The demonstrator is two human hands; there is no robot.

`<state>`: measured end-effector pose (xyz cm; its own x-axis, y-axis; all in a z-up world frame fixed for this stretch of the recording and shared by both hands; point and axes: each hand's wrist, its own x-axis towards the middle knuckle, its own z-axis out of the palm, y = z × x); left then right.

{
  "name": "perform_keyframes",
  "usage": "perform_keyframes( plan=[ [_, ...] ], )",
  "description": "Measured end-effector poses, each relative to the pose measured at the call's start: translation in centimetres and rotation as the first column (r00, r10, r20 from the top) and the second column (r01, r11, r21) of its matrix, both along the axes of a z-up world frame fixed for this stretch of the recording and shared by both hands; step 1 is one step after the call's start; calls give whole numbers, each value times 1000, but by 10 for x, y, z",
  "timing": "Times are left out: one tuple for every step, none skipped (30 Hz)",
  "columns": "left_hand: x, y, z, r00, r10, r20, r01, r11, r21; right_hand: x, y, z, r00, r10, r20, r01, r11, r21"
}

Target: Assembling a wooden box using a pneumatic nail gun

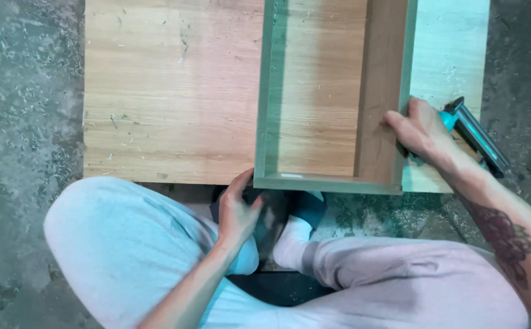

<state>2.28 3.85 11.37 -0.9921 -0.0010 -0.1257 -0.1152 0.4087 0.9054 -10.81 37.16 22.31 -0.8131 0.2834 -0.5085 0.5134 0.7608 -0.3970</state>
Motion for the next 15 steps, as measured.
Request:
perform_keyframes(
  plan=[
    [2, 0, -13, 1000, -5, -9, 5, 1000, 7, 5, -4, 8, 1000, -5, -9, 5, 1000, 7],
    [4, -1, -26, 997, 15, -80, -15, 1000, -4, 9, -10, 14, 998, -5, -55, 2, 999, -44],
    [7, -3, -39, 988, 34, -151, -37, 999, -13, 14, -16, 21, 995, -7, -101, -3, 996, -94],
    [8, -6, -40, 986, 39, -162, -41, 999, -10, 17, -23, 27, 994, -2, -111, -8, 996, -92],
    [8, -9, -42, 990, 105, -95, -104, 994, 14, 20, -31, 33, 996, -30, -89, 20, 994, -108],
    [12, -13, -43, 985, 172, -19, -171, 985, 31, 25, -38, 38, 997, -54, -59, 46, 991, -127],
    [11, -17, -47, 984, 179, -22, -178, 984, 31, 25, -39, 33, 997, -47, -62, 39, 991, -126],
    [13, -19, -51, 980, 190, 58, -195, 976, 93, 27, -37, 29, 996, -30, -83, 21, 995, -102],
    [15, -20, -56, 971, 194, 138, -215, 965, 153, 28, -34, 24, 995, -12, -103, 4, 997, -77],
    [14, -21, -60, 971, 202, 130, -222, 962, 160, 30, -39, 29, 994, -3, -112, -5, 997, -72],
    [14, -22, -63, 971, 205, 122, -225, 957, 185, 30, -42, 34, 993, 23, -117, -29, 998, -47],
    [17, -22, -66, 972, 205, 119, -226, 952, 207, 35, -45, 38, 992, 46, -115, -49, 999, -22],
    [27, -22, -70, 971, 210, 118, -231, 949, 212, 44, -49, 43, 992, 53, -117, -55, 998, -17],
    [26, -24, -73, 978, 198, 65, -207, 960, 191, 47, -55, 50, 989, 49, -137, -58, 997, -60],
    [25, -25, -75, 983, 184, 13, -184, 969, 167, 49, -60, 57, 987, 46, -157, -62, 993, -102]
  ],
)
